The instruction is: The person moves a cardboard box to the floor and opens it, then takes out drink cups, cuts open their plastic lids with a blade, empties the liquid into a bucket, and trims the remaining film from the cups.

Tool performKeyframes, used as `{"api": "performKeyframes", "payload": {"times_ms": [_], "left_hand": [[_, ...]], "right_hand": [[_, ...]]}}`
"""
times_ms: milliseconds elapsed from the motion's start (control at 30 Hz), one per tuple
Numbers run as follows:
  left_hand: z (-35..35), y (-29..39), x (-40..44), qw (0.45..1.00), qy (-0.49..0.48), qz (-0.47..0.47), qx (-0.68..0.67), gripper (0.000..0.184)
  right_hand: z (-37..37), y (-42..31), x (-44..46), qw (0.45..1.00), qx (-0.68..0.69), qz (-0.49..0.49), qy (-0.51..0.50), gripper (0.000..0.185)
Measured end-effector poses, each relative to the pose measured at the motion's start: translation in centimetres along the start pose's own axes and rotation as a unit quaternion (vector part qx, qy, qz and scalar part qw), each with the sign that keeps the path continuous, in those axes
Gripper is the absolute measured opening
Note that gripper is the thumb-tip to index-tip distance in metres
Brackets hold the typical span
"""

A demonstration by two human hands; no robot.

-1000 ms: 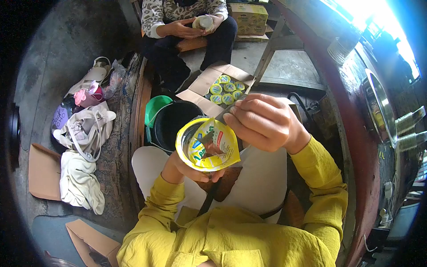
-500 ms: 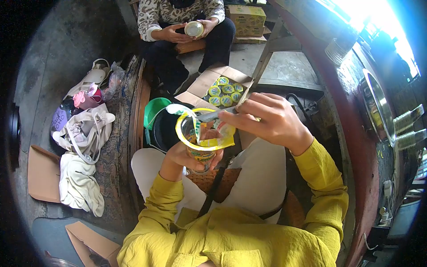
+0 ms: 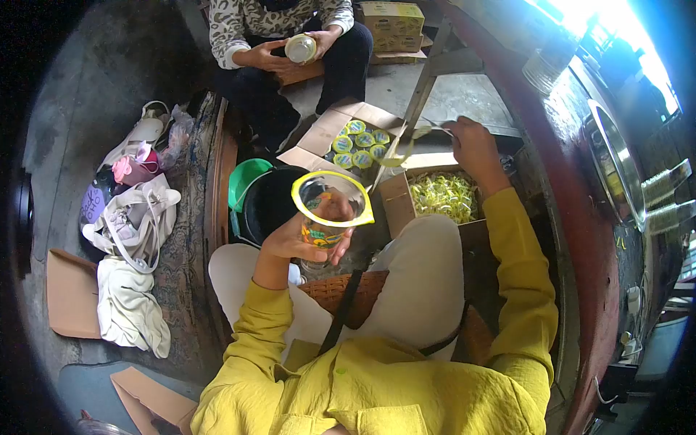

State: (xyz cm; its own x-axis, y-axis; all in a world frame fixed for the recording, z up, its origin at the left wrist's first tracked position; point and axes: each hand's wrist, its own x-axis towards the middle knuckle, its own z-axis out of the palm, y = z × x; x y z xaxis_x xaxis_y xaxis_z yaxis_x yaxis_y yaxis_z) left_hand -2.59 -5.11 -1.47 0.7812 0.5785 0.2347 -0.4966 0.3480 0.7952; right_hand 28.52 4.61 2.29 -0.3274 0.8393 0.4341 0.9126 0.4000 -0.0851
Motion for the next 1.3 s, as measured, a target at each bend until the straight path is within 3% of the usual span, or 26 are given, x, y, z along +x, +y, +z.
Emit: {"api": "performKeyframes", "payload": {"times_ms": [67,167,267,467,567,633,700,800,1000,1133,1300], "left_hand": [[-0.4,0.1,0.2,0.999,-0.001,0.019,0.034,0.059],[-0.5,0.1,0.2,0.998,0.039,0.037,0.041,0.056],[-0.7,0.2,0.1,0.996,0.055,0.036,0.063,0.057],[-0.9,0.2,-0.2,0.992,0.086,0.035,0.082,0.061],[-0.4,0.2,0.2,0.965,0.115,0.11,0.211,0.064],[0.5,1.2,0.3,0.956,0.129,0.101,0.244,0.064],[1.4,1.8,0.3,0.947,0.165,0.113,0.253,0.062],[0.6,1.2,0.1,0.922,0.165,0.175,0.304,0.068],[1.1,2.9,-1.4,0.906,0.179,0.165,0.347,0.072],[1.4,3.6,-2.0,0.907,0.18,0.209,0.317,0.068],[1.5,4.0,-3.0,0.938,0.133,0.217,0.236,0.064]], "right_hand": [[3.2,4.0,-1.1,0.988,-0.107,0.057,-0.093,0.025],[8.3,9.4,-3.4,0.974,-0.189,0.011,-0.123,0.024],[11.6,10.1,-4.2,0.956,-0.235,0.099,-0.146,0.031],[14.3,12.4,-4.0,0.925,-0.285,0.092,-0.234,0.024],[13.4,11.8,-3.8,0.948,-0.249,0.064,-0.186,0.02],[10.6,7.9,-2.7,0.993,-0.058,0.08,-0.059,0.022],[8.7,4.4,-1.2,0.983,0.147,0.11,0.016,0.024],[3.4,-3.3,0.1,0.947,0.287,0.088,0.116,0.024],[-5.1,-12.7,0.4,0.929,0.199,-0.087,0.301,0.022],[-7.6,-14.6,0.3,0.898,0.125,-0.222,0.359,0.022],[-9.6,-15.7,0.0,0.876,0.047,-0.324,0.354,0.025]]}}
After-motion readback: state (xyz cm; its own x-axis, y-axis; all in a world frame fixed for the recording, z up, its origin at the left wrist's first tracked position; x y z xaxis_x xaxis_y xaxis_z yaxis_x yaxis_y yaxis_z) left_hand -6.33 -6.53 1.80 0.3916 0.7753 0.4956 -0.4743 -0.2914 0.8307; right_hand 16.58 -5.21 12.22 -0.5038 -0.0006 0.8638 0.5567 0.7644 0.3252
